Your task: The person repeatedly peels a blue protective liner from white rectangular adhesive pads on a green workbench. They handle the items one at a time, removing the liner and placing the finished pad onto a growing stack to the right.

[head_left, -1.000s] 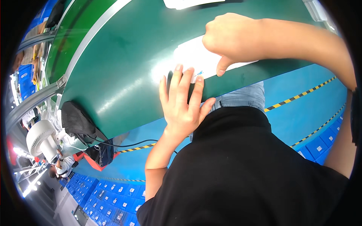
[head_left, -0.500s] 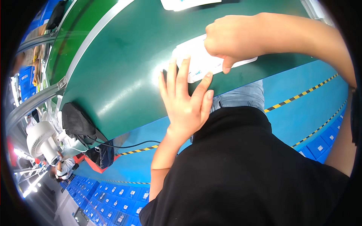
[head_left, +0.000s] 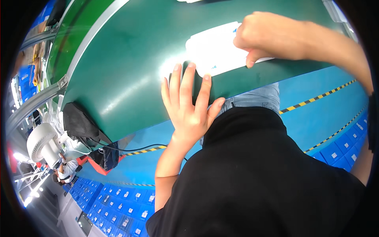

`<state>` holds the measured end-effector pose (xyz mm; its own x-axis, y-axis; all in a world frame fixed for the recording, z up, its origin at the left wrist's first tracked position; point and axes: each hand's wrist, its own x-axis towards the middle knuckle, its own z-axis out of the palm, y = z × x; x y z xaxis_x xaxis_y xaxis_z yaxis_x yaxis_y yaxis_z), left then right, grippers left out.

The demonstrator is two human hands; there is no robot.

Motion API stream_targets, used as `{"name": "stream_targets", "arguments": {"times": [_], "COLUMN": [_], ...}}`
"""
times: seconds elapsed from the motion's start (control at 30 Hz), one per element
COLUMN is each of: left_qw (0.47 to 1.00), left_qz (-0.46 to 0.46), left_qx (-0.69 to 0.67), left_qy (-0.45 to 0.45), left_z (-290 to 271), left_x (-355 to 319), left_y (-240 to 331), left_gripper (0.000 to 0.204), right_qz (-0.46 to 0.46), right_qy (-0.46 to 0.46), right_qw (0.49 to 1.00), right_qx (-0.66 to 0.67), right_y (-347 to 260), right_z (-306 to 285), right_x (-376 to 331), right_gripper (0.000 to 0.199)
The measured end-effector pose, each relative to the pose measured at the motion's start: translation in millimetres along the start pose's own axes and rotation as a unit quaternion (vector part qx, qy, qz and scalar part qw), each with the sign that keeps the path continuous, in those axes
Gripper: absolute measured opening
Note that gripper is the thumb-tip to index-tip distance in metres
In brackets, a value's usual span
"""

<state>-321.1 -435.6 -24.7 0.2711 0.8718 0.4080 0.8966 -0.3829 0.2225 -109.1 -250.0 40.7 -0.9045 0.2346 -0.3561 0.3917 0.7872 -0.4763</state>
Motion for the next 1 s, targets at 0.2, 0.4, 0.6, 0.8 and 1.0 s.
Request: {"name": "stream_targets", "arguments": {"times": [0.2, 0.4, 0.6, 0.8, 1.0], "left_qw": [0.996, 0.98, 0.953, 0.877, 0.684], "left_qz": [-0.041, -0.058, -0.135, -0.241, -0.237], "left_qx": [-0.078, -0.19, -0.269, -0.415, -0.674], "left_qy": [-0.022, 0.007, 0.022, 0.018, -0.146], "left_z": [-10.3, -15.9, -22.8, -23.6, -36.7], "left_x": [-0.1, -0.8, 10.0, 34.5, 89.5], "left_y": [3.1, -1.1, -1.6, -23.6, -43.8], "left_gripper": [0.043, 0.045, 0.053, 0.07, 0.044], "right_qz": [-0.035, 0.027, 0.058, -0.034, -0.062], "right_qy": [0.072, 0.36, 0.347, 0.368, 0.431], "right_qw": [0.993, 0.932, 0.936, 0.929, 0.892], "right_qx": [0.083, 0.0, 0.004, 0.034, 0.123], "right_y": [9.4, 8.4, 2.2, 6.9, 4.7], "right_z": [7.5, 24.2, 33.1, 15.9, -22.8], "right_x": [-16.4, -20.0, -0.8, -0.4, -6.1], "right_gripper": [0.036, 0.02, 0.009, 0.007, 0.009]}}
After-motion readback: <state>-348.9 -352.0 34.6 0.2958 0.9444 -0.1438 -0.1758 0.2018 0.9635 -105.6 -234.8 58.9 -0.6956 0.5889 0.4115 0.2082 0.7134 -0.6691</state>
